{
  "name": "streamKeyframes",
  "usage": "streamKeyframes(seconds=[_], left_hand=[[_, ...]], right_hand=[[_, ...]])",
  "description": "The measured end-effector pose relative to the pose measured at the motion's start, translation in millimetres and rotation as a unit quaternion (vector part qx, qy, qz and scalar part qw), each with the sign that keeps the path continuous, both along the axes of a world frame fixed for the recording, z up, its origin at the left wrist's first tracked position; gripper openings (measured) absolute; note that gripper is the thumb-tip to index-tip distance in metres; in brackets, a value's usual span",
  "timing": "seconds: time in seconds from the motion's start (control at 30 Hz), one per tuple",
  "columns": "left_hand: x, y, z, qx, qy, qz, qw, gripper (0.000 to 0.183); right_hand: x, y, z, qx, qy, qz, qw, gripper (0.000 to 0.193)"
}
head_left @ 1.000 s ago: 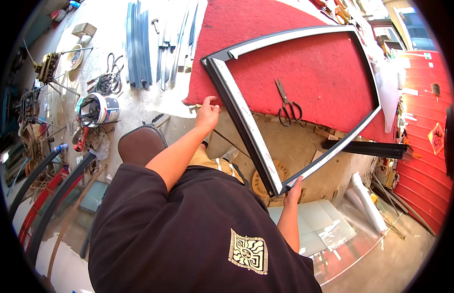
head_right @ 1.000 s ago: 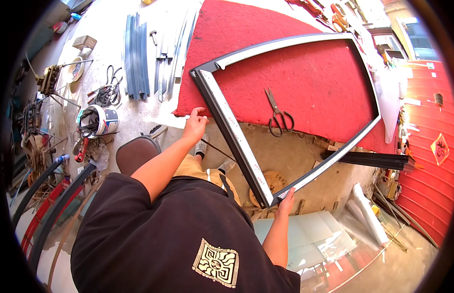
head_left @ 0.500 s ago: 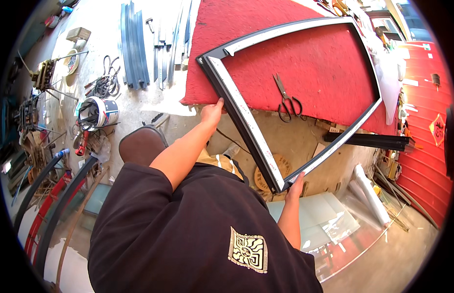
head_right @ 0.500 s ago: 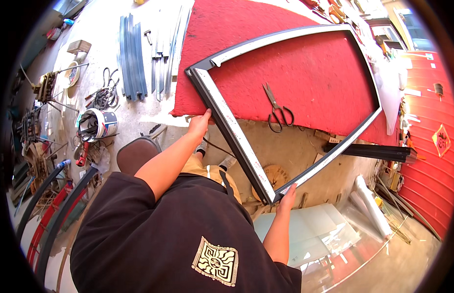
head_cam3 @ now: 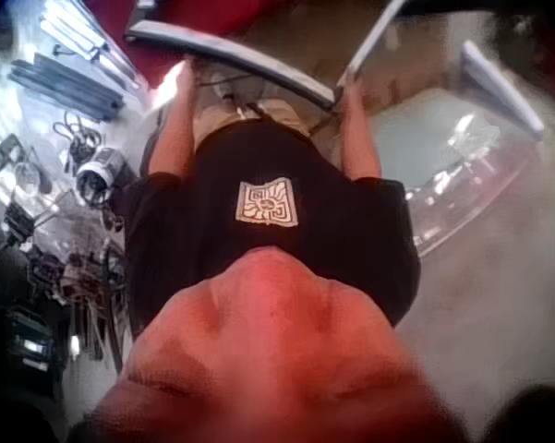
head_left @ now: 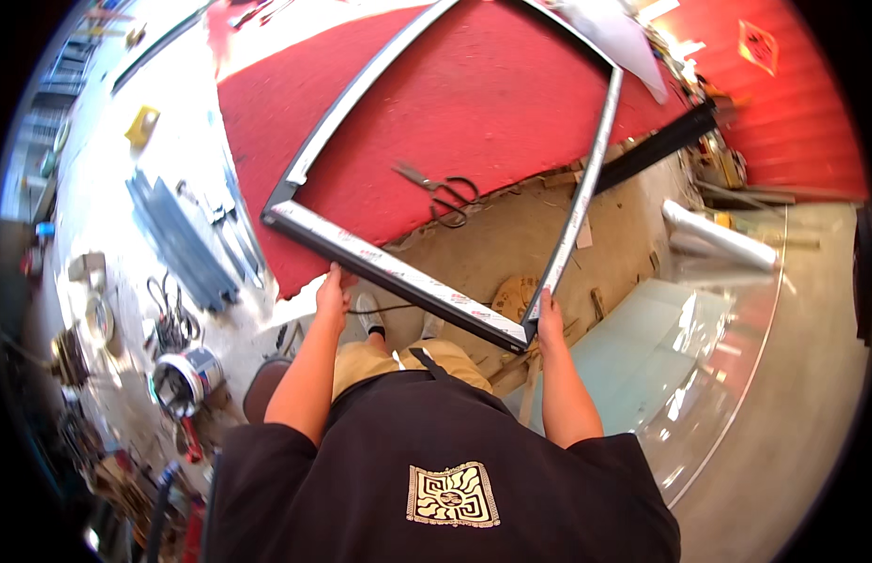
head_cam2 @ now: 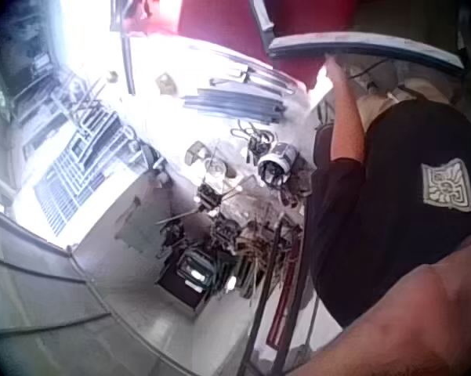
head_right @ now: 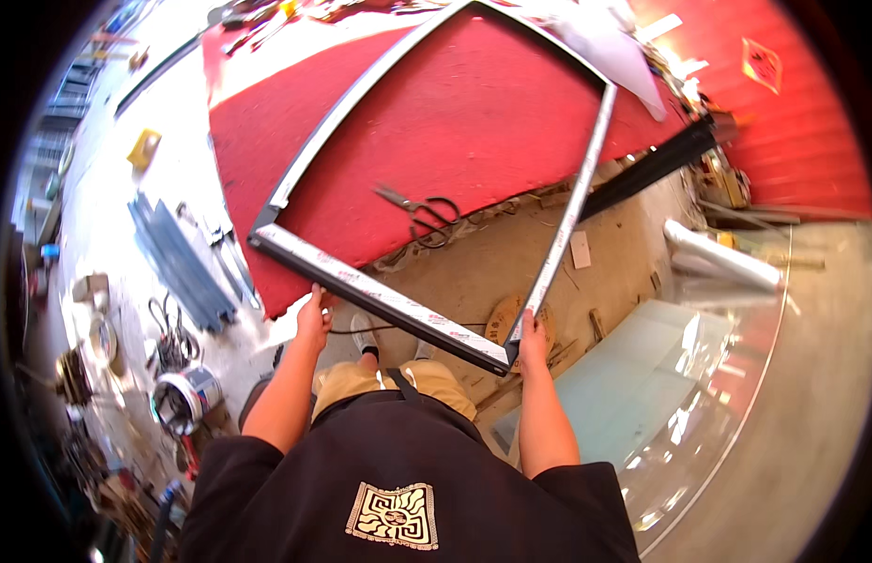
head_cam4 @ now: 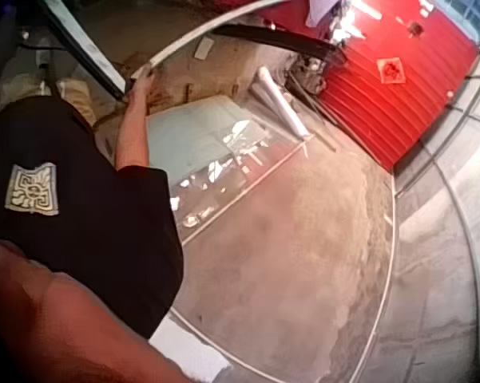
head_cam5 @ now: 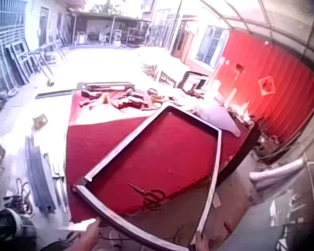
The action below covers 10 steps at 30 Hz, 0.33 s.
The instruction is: The person assembles a window frame by pressing a gasket into the metal channel, trimming the gasket with shears, and lifting the completed frame sections.
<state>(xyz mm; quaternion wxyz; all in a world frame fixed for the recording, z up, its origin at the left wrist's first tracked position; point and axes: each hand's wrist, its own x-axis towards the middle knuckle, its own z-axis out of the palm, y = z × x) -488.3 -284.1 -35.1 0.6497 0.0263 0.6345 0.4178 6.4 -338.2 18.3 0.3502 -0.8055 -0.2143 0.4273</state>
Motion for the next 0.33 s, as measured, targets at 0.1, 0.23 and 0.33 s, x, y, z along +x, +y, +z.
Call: streamKeyframes(seconds=[0.1, 0.23, 0.33], left_hand=[[6.7, -27.1, -20.7, -0.035, -0.003, -0.032, 0.999, 0.049], [31.6, -62.8, -37.8, -0.087, -0.055, -0.080, 0.991, 0.049], [61.1, -79.5, -34.4, -0.142, -0.071, -0.122, 0.980, 0.052]], right_hand=[[2.1, -1.4, -14.0, -0.001, -0.016, -0.002, 1.000, 0.078], [12.2, -5.5, -19.5, -0.007, 0.041, -0.004, 0.999, 0.087], [44.7, -20.5, -32.9, -0.057, 0.268, -0.021, 0.962, 0.091]])
